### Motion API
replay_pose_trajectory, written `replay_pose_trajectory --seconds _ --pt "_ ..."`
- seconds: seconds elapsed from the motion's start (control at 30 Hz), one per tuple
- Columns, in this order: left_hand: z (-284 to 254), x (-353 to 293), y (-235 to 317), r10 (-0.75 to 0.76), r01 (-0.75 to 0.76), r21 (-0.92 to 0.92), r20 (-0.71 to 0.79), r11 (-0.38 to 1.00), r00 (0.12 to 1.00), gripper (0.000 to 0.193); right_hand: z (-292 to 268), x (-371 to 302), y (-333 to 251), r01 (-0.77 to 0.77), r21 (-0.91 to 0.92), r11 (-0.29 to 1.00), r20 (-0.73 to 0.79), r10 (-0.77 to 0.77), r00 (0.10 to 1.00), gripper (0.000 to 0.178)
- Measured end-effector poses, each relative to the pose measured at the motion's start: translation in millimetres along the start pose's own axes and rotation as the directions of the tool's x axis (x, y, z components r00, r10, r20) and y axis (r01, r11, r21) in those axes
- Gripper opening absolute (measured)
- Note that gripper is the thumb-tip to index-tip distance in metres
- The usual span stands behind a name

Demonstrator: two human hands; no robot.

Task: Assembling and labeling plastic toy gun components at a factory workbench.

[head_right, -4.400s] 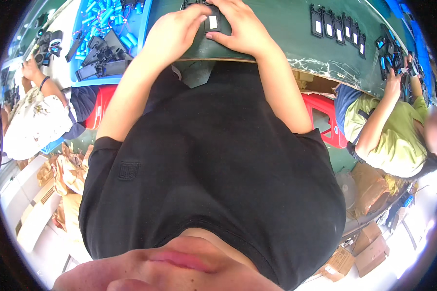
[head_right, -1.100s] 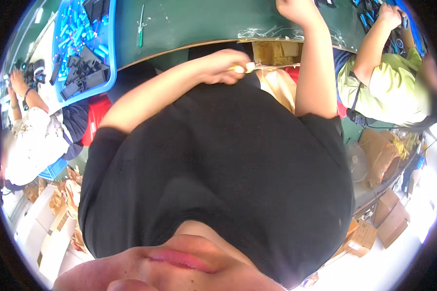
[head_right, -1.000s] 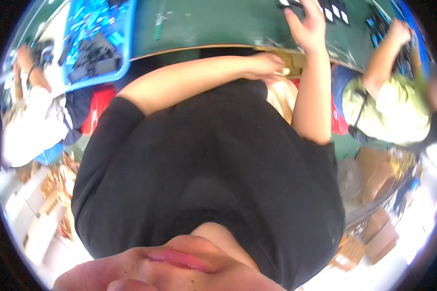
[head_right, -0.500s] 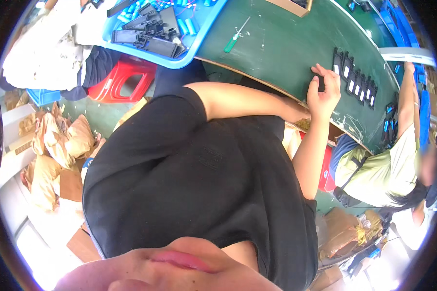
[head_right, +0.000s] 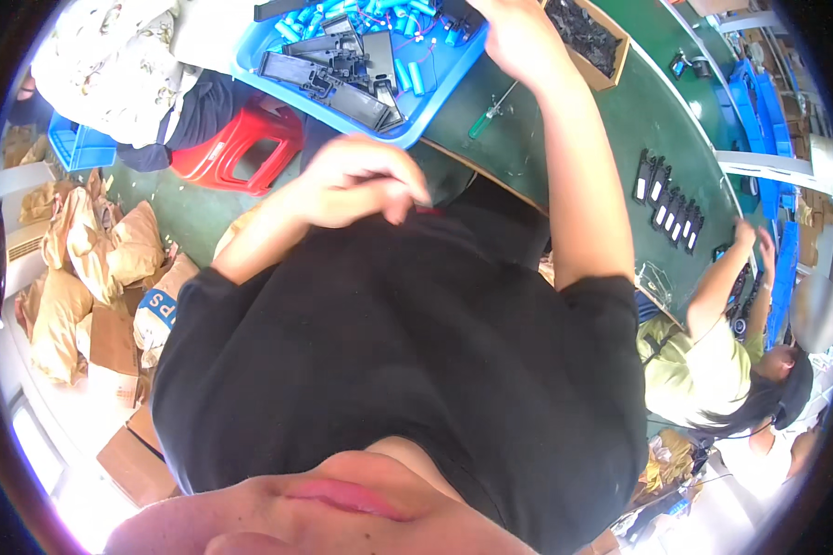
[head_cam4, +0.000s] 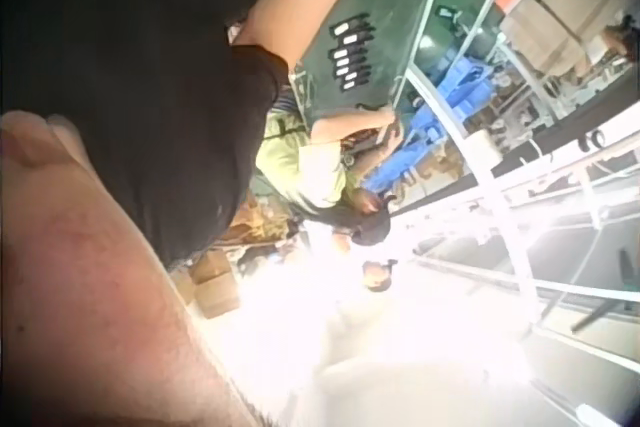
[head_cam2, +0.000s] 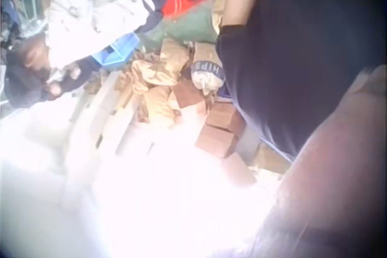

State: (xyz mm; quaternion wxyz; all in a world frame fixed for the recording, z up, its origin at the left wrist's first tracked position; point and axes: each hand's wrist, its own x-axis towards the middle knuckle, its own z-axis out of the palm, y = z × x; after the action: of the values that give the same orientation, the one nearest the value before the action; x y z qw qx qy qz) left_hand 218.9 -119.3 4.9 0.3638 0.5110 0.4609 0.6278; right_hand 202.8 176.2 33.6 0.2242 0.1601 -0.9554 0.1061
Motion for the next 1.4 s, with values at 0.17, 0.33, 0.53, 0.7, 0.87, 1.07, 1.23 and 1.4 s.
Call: replay_pose_trajectory --seconds 0.17,0.33,0.53,0.7,0.87,1.07,1.23,1.4 --pt "-22 -39 -15 0.176 -0.28 -0.127 -0.519 0.952 0.836 0.017 28 59 52 0.162 -0.117 0.98 0.495 -0.084 0.865 0.072" --pt "-21 -62 -32 0.077 -0.191 -0.128 -0.599 0.973 0.797 0.017 33 63 68 0.226 -0.109 0.968 0.576 -0.124 0.808 0.054" --pt "-25 -39 -31 0.042 -0.068 -0.027 -0.556 0.997 0.83 0.017 18 23 60 0.233 0.017 0.972 0.183 -0.232 0.955 0.03" --pt "-32 13 -19 0.244 -0.019 0.541 -0.347 0.841 0.906 0.014 -2 0 23 -0.015 0.089 0.996 0.049 0.011 0.999 0.026" --pt "-39 85 -24 0.385 0.148 0.905 -0.311 0.399 0.869 0.026 -26 -62 -2 -0.497 0.128 0.858 -0.304 0.511 0.804 0.029" --pt "-23 146 -39 0.343 0.293 0.955 -0.292 0.05 0.893 0.031 -36 -172 -5 -0.695 -0.253 0.673 -0.03 0.712 0.701 0.042" --pt "-27 163 -42 0.022 0.522 0.853 -0.521 -0.029 0.853 0.038 -35 -226 -23 -0.717 -0.221 0.661 0.002 0.735 0.678 0.063" --pt "-25 163 -44 0.01 0.686 0.699 -0.702 0.2 0.712 0.047 -31 -245 -14 -0.777 0.259 0.574 -0.086 0.814 0.574 0.051"
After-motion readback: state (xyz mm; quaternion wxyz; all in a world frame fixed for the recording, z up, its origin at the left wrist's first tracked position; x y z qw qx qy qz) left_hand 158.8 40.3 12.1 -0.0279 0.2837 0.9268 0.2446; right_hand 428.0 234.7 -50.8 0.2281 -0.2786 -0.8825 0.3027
